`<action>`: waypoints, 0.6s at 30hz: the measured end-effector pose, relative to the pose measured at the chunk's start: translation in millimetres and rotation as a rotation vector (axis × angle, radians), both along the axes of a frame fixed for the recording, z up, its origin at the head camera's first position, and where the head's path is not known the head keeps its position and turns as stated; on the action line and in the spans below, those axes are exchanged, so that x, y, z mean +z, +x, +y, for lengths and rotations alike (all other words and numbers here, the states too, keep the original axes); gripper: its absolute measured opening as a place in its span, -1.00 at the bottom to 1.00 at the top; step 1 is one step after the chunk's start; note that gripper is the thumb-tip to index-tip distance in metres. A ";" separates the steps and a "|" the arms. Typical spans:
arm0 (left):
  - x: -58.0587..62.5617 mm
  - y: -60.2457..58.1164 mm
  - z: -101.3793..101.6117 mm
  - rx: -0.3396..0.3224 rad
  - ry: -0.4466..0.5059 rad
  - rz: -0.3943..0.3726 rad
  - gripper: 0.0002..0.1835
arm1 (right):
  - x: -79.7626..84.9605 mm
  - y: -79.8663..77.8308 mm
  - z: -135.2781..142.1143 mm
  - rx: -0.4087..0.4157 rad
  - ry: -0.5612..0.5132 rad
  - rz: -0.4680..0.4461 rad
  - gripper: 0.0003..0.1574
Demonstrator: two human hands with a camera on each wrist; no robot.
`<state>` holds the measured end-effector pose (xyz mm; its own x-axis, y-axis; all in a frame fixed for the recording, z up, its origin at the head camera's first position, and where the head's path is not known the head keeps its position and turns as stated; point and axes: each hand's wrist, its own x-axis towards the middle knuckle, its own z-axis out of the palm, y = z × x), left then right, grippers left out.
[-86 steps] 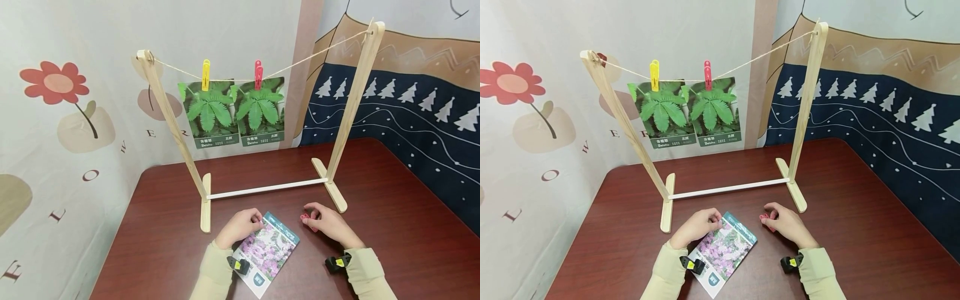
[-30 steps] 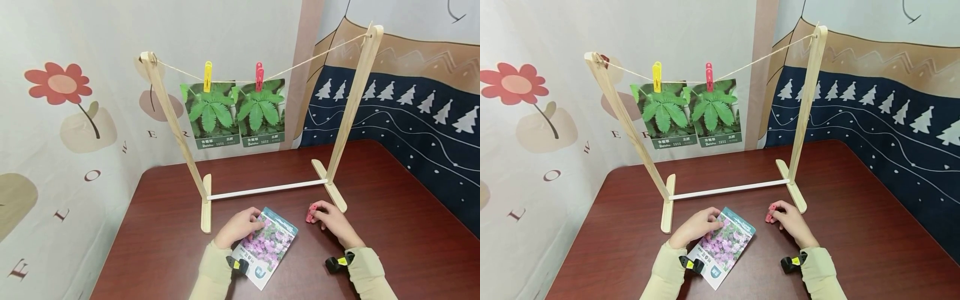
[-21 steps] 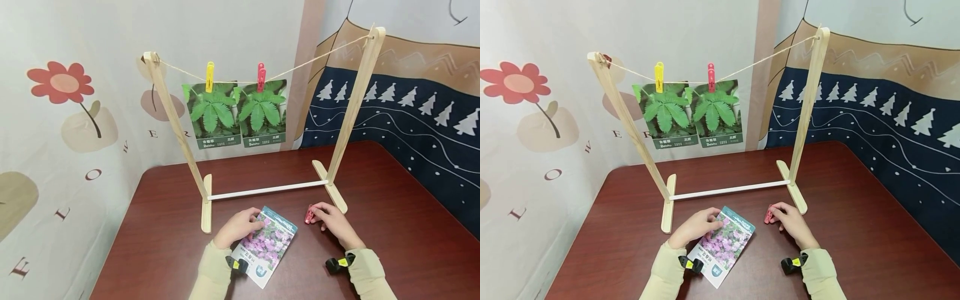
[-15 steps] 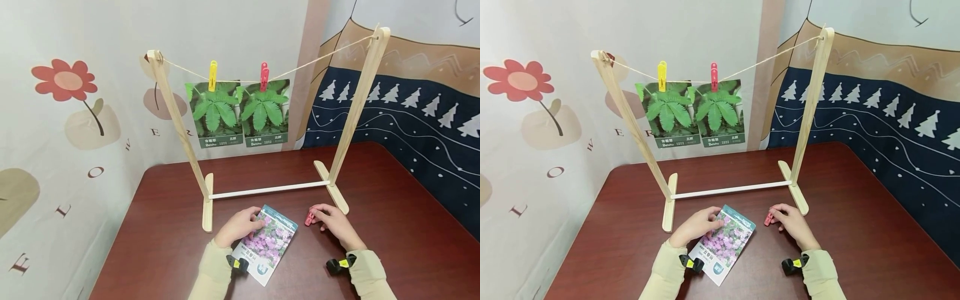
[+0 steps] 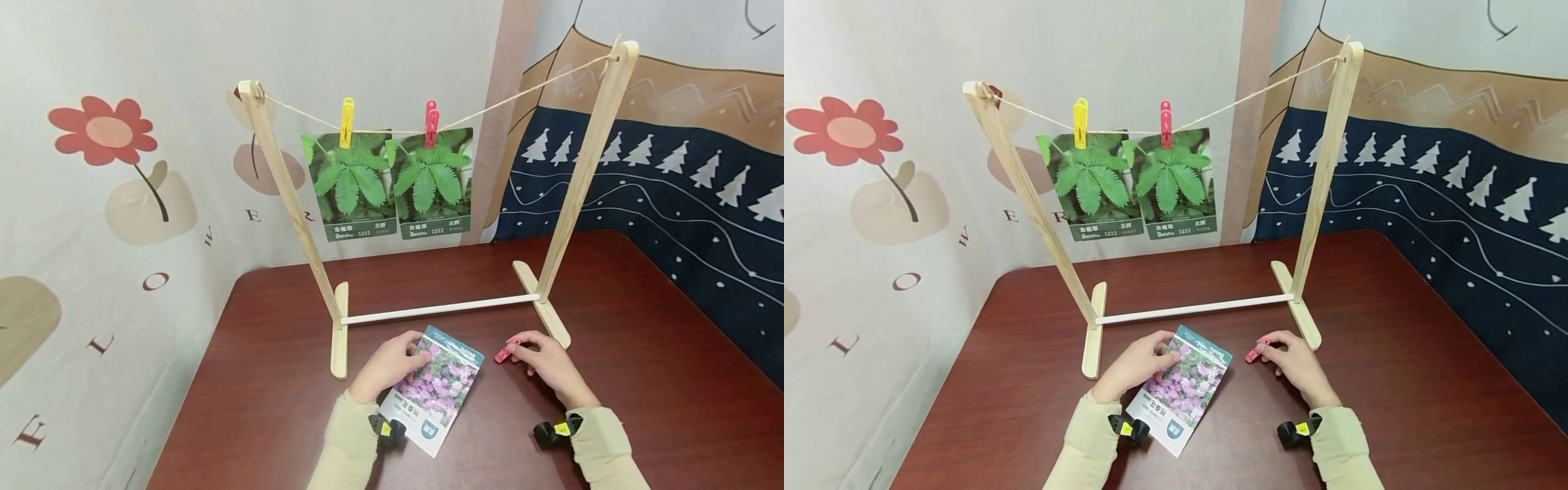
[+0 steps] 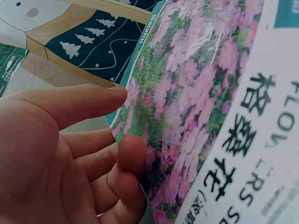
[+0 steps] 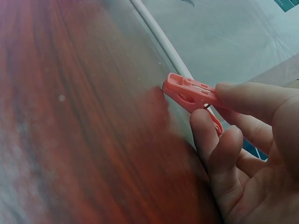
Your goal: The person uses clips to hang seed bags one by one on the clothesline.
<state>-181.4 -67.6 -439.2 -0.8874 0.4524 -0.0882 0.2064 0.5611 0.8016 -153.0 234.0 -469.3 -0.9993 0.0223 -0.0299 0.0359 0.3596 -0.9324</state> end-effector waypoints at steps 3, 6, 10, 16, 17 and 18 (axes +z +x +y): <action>0.3 0.2 -0.8 0.011 -0.010 0.013 -0.59 | 0.5 -0.2 -0.7 -0.002 0.024 0.001 -0.69; 0.9 0.3 -1.1 0.034 -0.025 0.023 -0.63 | 0.4 -0.3 -1.4 0.007 0.025 -0.014 -0.69; 1.3 0.0 -0.9 0.077 -0.017 0.039 -0.67 | 0.7 0.7 -2.3 0.015 0.021 -0.054 -0.70; 1.4 -1.0 0.4 0.133 0.027 0.054 -0.72 | 3.8 2.6 -3.6 -0.009 0.083 -0.064 -0.72; 1.8 -1.0 0.6 0.141 0.034 0.059 -0.72 | 4.3 2.4 -3.6 -0.008 0.090 -0.056 -0.73; 1.9 -1.2 0.6 0.150 0.040 0.063 -0.73 | 4.7 2.1 -3.6 -0.003 0.093 -0.047 -0.74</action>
